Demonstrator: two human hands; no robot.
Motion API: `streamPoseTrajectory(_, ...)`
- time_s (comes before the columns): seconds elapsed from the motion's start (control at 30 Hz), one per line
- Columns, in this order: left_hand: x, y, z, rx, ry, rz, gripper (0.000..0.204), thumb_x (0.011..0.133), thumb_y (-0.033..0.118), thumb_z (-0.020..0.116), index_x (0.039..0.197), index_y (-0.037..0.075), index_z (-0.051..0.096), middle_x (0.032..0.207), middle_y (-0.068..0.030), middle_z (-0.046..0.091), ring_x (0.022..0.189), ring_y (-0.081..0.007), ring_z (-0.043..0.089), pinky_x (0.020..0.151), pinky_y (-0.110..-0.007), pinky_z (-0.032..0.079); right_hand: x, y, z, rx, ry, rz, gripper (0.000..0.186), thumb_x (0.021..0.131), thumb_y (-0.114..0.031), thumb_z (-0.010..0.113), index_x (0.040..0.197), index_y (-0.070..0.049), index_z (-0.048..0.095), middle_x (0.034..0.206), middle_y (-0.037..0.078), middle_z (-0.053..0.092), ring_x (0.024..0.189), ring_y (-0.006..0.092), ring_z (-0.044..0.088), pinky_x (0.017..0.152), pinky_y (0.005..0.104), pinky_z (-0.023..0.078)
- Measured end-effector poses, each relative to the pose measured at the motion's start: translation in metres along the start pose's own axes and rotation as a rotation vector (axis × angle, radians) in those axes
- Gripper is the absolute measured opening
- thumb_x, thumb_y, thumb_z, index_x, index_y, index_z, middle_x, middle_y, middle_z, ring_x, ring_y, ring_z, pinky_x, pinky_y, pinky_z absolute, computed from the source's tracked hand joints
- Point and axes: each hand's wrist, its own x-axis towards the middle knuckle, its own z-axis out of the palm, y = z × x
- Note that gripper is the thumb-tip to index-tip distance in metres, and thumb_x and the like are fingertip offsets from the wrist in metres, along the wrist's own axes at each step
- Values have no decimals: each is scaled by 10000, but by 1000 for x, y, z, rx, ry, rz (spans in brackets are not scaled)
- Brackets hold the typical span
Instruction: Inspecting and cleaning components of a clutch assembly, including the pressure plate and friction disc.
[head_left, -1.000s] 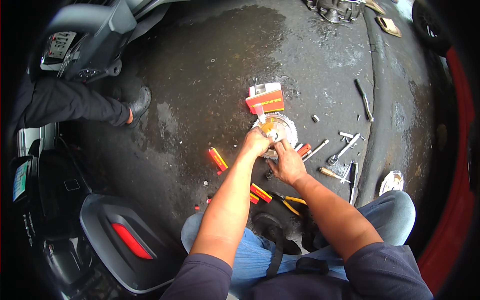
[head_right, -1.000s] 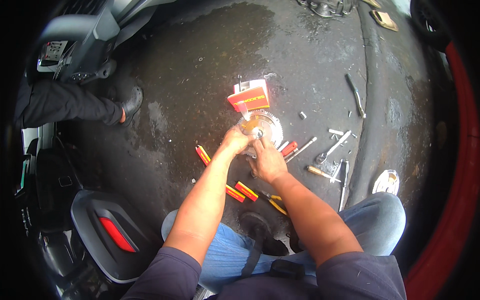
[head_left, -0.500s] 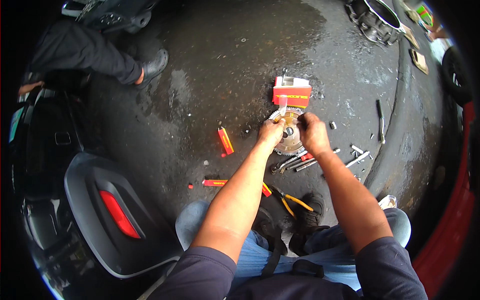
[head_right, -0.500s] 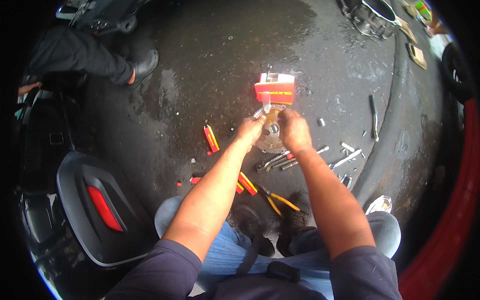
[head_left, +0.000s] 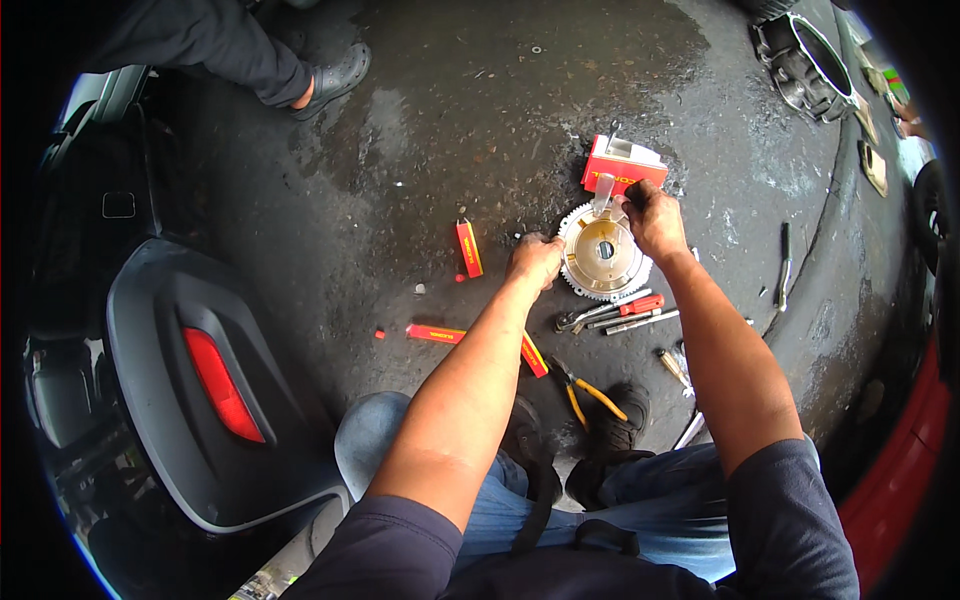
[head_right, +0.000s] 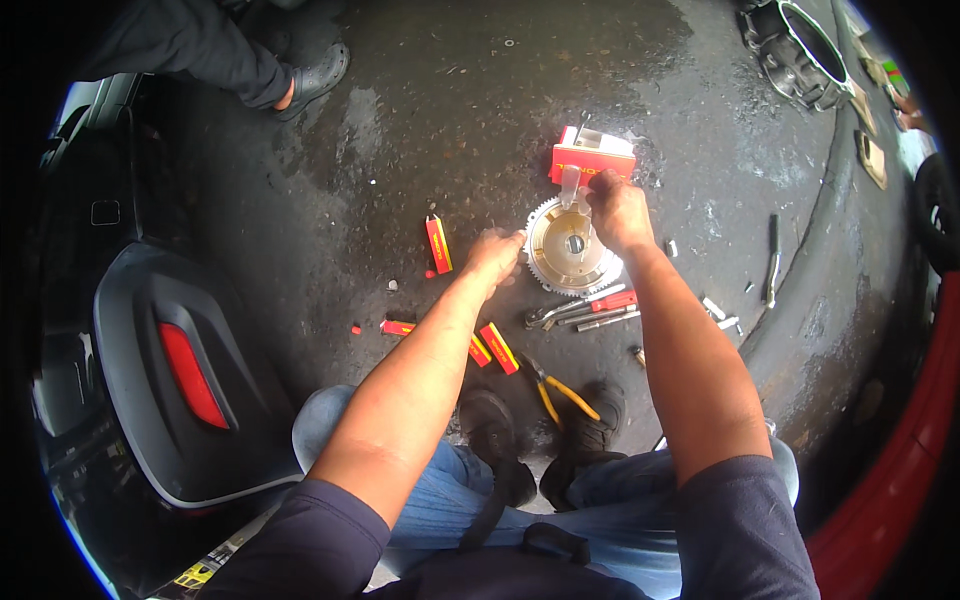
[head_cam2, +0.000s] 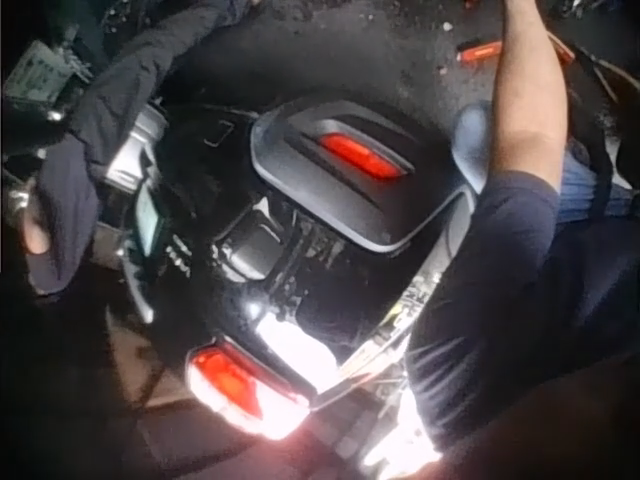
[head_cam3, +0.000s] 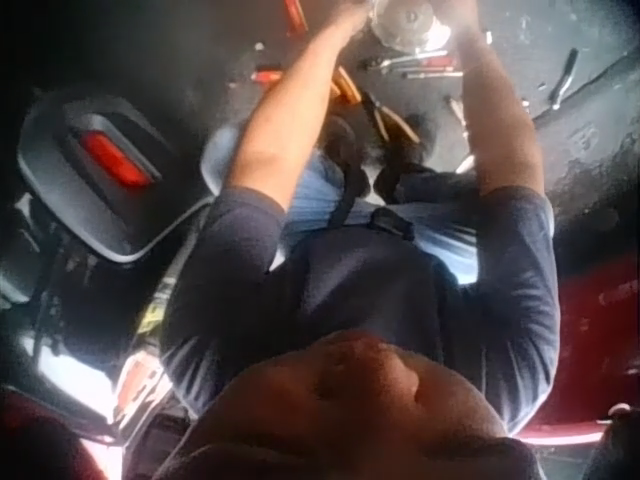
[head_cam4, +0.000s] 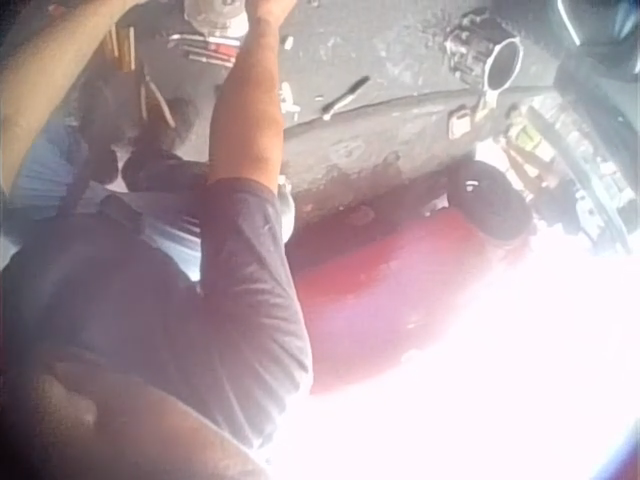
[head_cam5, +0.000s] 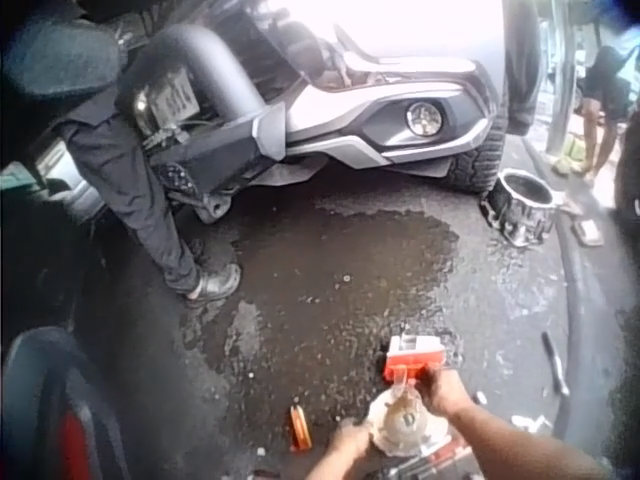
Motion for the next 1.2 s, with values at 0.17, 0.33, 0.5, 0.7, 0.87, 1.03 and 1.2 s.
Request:
streamPoseTrajectory(0.17, -8, 2, -1, -2, 12, 0, 572, 906, 349, 589, 1346, 19, 431, 1094, -133, 618, 851, -216, 622, 684, -378, 535, 3, 7, 7, 3, 40, -5, 167, 853, -145, 625, 979, -36, 615, 959, 197, 651, 921, 385, 613, 792, 445, 484)
streamPoseTrajectory(0.33, -6, -1, -6, -9, -36, -7, 564, 904, 344, 592, 1342, 26, 437, 1063, -130, 630, 860, -225, 620, 684, -379, 532, 5, 4, 7, -53, 66, 2, 158, 839, -114, 618, 994, -80, 628, 1036, 168, 629, 951, 373, 606, 806, 446, 484)
streamPoseTrajectory(0.5, 0, -10, -1, -45, 87, 68, 321, 880, 342, 608, 963, 32, 588, 601, -28, 571, 495, -152, 537, 463, -340, 478, 7, 1, 8, -92, 72, 66, 176, 844, -124, 603, 1018, -130, 629, 1119, 136, 586, 986, 364, 594, 820, 452, 478)
streamPoseTrajectory(0.7, 3, -11, 1, -36, 100, 65, 360, 879, 355, 612, 1027, 27, 595, 642, -34, 594, 538, -161, 564, 520, -349, 514, 12, 4, 9, -114, 90, 84, 180, 867, -169, 572, 1040, -144, 615, 1146, 122, 587, 992, 373, 591, 826, 462, 477)
streamPoseTrajectory(0.87, 5, -12, -1, -53, 77, 42, 401, 879, 359, 612, 1099, 25, 591, 697, -54, 622, 585, -173, 593, 550, -354, 533, 12, -1, 10, -134, 127, 87, 190, 866, -173, 571, 1052, -156, 608, 1151, 125, 590, 989, 375, 593, 826, 463, 478)
streamPoseTrajectory(1.03, 9, -17, -1, -27, 86, 37, 426, 880, 362, 610, 1142, 27, 583, 741, -65, 639, 615, -178, 611, 560, -359, 543, 12, -2, 8, -136, 99, 92, 193, 867, -184, 573, 1056, -159, 607, 1143, 128, 594, 982, 376, 596, 821, 465, 480)
streamPoseTrajectory(1.2, 12, -23, 8, -71, 93, 70, 400, 875, 356, 611, 1096, 23, 605, 736, -75, 645, 608, -185, 618, 542, -359, 538, 8, 10, -6, -158, 113, 103, 199, 853, -187, 600, 1047, -142, 607, 1097, 133, 614, 947, 365, 615, 803, 456, 489)
